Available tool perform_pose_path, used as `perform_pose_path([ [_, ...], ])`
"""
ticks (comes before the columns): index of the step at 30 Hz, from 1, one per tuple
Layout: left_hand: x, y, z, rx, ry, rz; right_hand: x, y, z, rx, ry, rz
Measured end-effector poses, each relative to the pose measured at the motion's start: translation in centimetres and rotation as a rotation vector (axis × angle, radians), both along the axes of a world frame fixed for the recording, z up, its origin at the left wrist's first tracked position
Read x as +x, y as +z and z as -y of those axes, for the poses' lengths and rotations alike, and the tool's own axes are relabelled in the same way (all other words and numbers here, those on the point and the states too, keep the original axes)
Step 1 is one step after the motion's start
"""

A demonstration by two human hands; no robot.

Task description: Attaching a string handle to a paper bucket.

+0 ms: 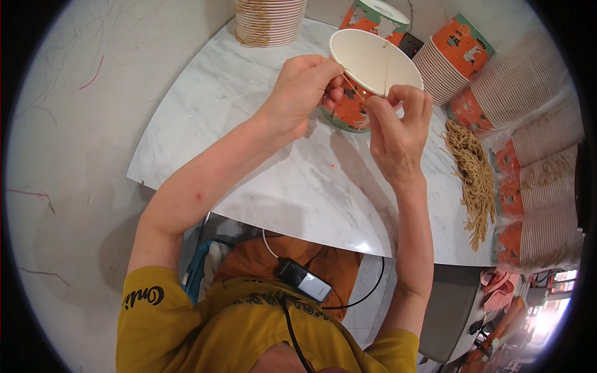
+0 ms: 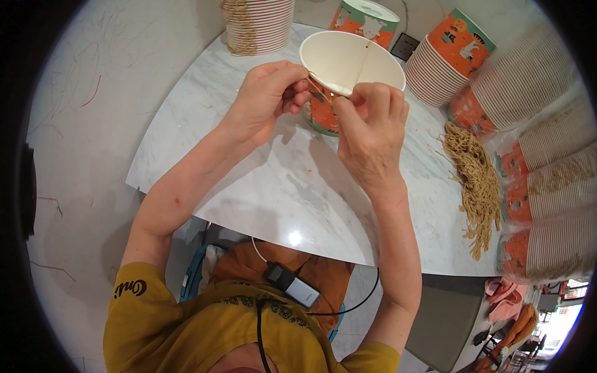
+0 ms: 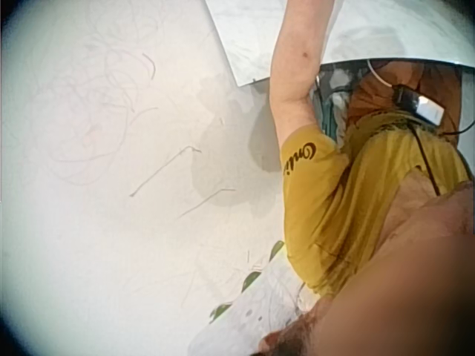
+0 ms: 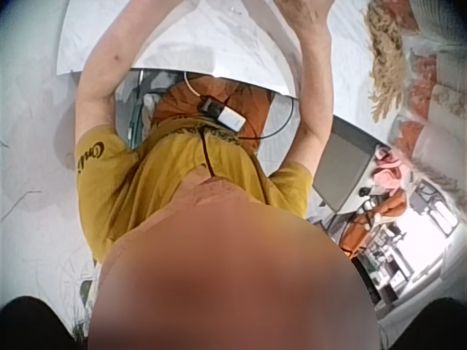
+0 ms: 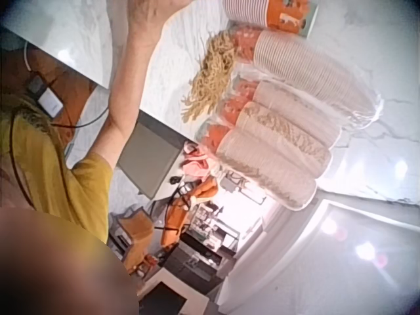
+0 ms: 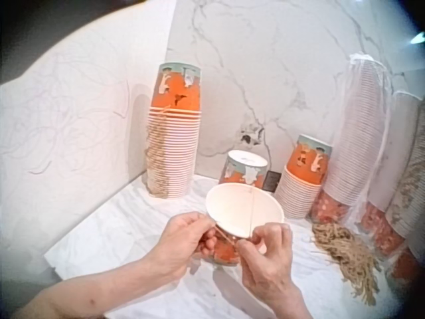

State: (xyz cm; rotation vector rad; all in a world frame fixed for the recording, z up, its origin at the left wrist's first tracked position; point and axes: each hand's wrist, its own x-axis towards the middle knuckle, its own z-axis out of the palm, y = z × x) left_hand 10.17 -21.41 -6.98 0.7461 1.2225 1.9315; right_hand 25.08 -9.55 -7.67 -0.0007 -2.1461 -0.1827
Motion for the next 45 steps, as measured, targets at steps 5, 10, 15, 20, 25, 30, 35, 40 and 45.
perform_pose_path([
  [5, -0.1, 0.0, -0.1, 0.008, 0.018, -0.023, 0.1, 0.3, 0.3, 0.040, -0.004, 0.012],
  [10, -0.9, 0.6, -0.2, -0.012, 0.029, -0.206, -0.2, 0.0, 0.3, 0.022, -0.013, -0.027],
  [15, -1.1, 1.1, 0.0, 0.025, 0.266, -0.653, 0.2, 0.0, 0.4, -0.184, 0.022, 0.026],
  [20, 1.0, -0.5, -0.1, 0.230, 0.404, -1.199, 0.2, -0.7, -0.8, -0.205, 0.077, -0.031],
  [25, 1.9, -2.7, -1.1, 0.164, 0.359, -1.282, 0.7, -0.5, -1.8, -0.411, 0.196, -0.195],
  [30, 1.9, -2.8, -1.1, 0.146, 0.400, -1.325, 0.8, 0.2, -1.7, -0.157, -0.002, -0.088],
  [35, 2.0, -2.9, -1.7, 0.173, 0.428, -1.444, 0.3, -0.3, -1.4, -0.133, 0.007, -0.051],
  [40, 2.3, -2.3, -1.8, 0.207, 0.444, -1.398, 0.2, -0.3, -1.6, -0.130, 0.070, -0.113],
  [45, 2.3, -1.8, -1.1, 0.280, 0.447, -1.300, 0.4, 0.1, -1.5, -0.084, 0.083, -0.184],
])
